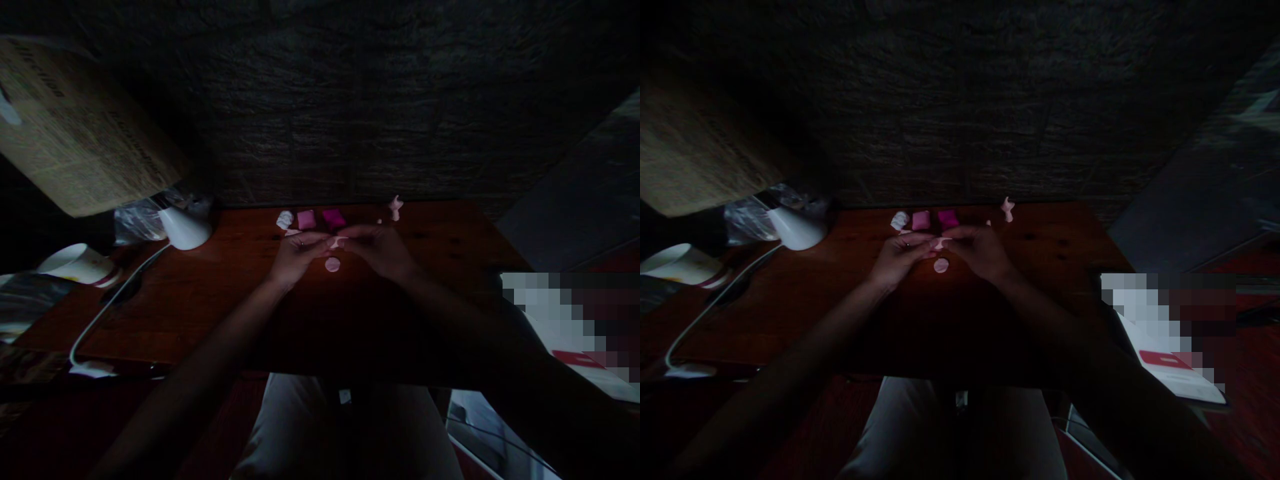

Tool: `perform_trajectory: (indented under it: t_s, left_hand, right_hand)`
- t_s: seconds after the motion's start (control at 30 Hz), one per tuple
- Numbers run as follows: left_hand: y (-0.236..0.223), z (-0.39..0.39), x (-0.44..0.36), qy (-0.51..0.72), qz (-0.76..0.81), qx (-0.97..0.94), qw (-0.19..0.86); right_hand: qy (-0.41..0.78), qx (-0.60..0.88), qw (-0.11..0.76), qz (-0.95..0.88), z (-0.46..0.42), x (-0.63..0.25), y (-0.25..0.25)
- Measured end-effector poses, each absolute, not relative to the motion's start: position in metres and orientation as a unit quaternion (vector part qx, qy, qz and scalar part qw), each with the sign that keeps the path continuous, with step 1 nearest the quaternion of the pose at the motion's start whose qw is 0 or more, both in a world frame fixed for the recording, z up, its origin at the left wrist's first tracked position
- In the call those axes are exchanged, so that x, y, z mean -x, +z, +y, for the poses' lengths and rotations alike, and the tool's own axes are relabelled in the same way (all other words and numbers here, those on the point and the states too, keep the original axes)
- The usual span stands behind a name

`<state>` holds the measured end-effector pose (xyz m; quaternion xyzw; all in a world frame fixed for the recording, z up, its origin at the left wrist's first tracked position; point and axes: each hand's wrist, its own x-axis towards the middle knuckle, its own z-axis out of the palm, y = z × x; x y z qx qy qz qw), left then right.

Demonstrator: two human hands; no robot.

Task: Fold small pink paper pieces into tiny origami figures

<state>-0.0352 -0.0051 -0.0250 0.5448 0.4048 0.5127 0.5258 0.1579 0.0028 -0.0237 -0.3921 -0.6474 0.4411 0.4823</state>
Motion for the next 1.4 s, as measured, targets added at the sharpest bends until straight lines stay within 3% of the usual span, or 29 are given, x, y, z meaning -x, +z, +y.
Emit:
perform_trajectory:
  t_s: [0.27,0.63,1.0,1.4]
  left_hand:
    - [-0.0288,-0.0032,0.0374,0.527,0.405,-0.555,0.501]
    - [-0.0267,-0.0052,0.0360,0.488,0.394,-0.549,0.552]
    - [-0.0316,-0.0030,0.0418,0.471,0.396,-0.595,0.516]
    - [-0.0305,0.0001,0.0412,0.504,0.382,-0.646,0.428]
  right_hand:
    - [0.515,0.372,0.458,-0.622,0.0038,-0.1566,-0.0253]
    - [0.486,0.376,0.471,-0.633,0.0024,-0.1579,-0.0211]
    - [0.492,0.355,0.428,-0.670,0.0039,-0.1606,-0.0234]
    - [0.391,0.385,0.451,-0.704,0.0030,-0.1604,-0.0226]
